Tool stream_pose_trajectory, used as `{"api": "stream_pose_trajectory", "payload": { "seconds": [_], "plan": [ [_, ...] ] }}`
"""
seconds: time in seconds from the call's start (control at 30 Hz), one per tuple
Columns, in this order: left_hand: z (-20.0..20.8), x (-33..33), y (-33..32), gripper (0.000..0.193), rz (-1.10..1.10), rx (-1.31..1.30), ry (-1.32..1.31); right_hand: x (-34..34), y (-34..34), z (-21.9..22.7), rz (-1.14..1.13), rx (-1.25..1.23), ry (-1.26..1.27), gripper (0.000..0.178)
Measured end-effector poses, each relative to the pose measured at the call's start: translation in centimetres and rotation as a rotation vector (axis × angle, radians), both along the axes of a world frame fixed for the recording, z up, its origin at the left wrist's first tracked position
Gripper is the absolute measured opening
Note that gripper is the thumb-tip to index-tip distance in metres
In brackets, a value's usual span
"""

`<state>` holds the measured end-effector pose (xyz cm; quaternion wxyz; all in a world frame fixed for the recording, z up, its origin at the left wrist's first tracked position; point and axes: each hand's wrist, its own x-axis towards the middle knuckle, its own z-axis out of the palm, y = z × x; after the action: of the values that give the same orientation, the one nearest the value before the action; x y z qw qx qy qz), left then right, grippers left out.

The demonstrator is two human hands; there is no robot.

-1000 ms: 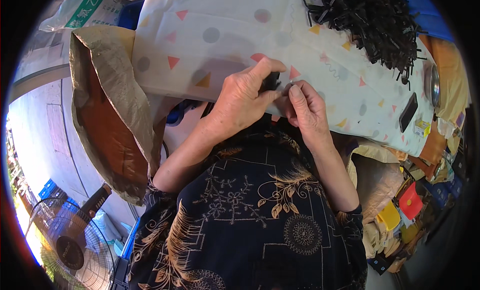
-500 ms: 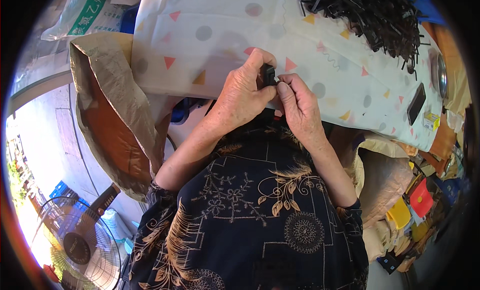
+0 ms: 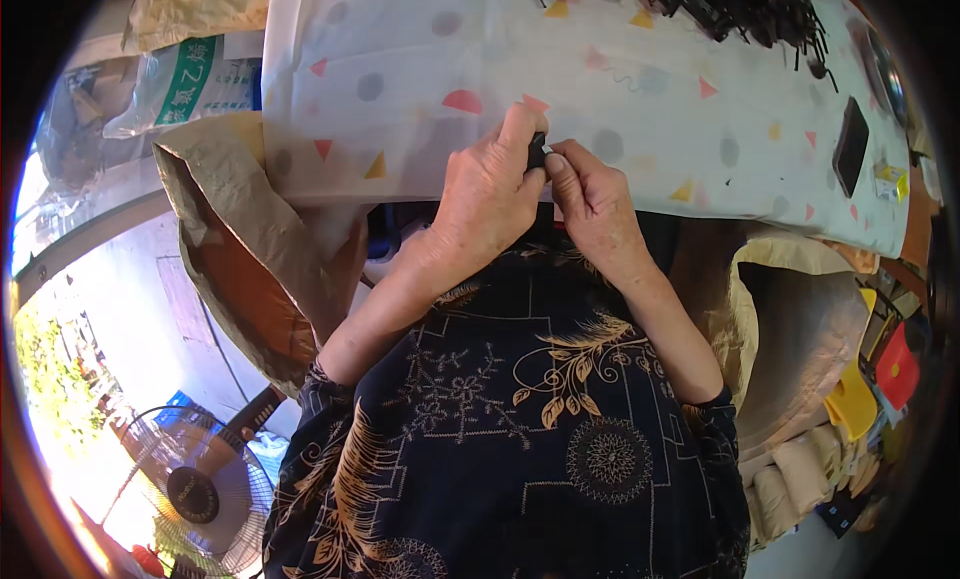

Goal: The recorder is manually assembling small black plastic components at a workstation.

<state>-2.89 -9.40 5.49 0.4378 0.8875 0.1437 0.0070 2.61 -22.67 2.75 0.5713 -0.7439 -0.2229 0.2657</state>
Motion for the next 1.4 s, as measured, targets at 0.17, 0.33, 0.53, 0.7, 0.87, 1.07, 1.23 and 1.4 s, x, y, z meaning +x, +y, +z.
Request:
{"api": "stream_pose_trajectory", "payload": {
  "seconds": [0.17, 0.33, 0.53, 0.7, 0.87, 1.07, 1.23, 1.4],
  "plan": [
    [0.2, 0.9, -1.3, 0.035, -0.050, 0.183, -0.126, 0.0, -0.7, -0.7, -0.075, 0.087, 0.066, 0.026],
    [0.6, 1.7, -1.6, 0.033, 0.025, -0.057, -0.120, 1.1, -1.4, -0.4, -0.090, 0.185, 0.109, 0.024],
    [2.3, 1.6, 1.0, 0.033, 0.163, -0.993, -0.122, 2.2, -1.3, 1.0, -0.156, 0.319, 0.459, 0.025],
    [2.0, 0.7, 2.0, 0.039, 0.132, -1.197, -0.052, 2.4, -0.7, 0.7, -0.086, 0.395, 0.404, 0.018],
    [1.0, 0.1, 3.0, 0.040, -0.056, -1.276, 0.033, 3.4, -0.1, 1.1, 0.005, 0.464, 0.551, 0.019],
    [-0.6, -0.5, 2.9, 0.038, -0.186, -1.526, 0.028, 4.1, -0.1, 0.8, 0.189, 0.377, 0.638, 0.023],
    [-0.2, -0.5, 3.1, 0.038, -0.054, -1.176, 0.028, 4.5, 1.2, 1.9, 0.153, 0.291, 0.480, 0.020],
    [1.2, -2.1, 3.1, 0.043, 0.045, -0.464, -0.175, 3.6, 3.1, 2.2, 0.154, 0.064, 0.348, 0.017]
  ]
}}
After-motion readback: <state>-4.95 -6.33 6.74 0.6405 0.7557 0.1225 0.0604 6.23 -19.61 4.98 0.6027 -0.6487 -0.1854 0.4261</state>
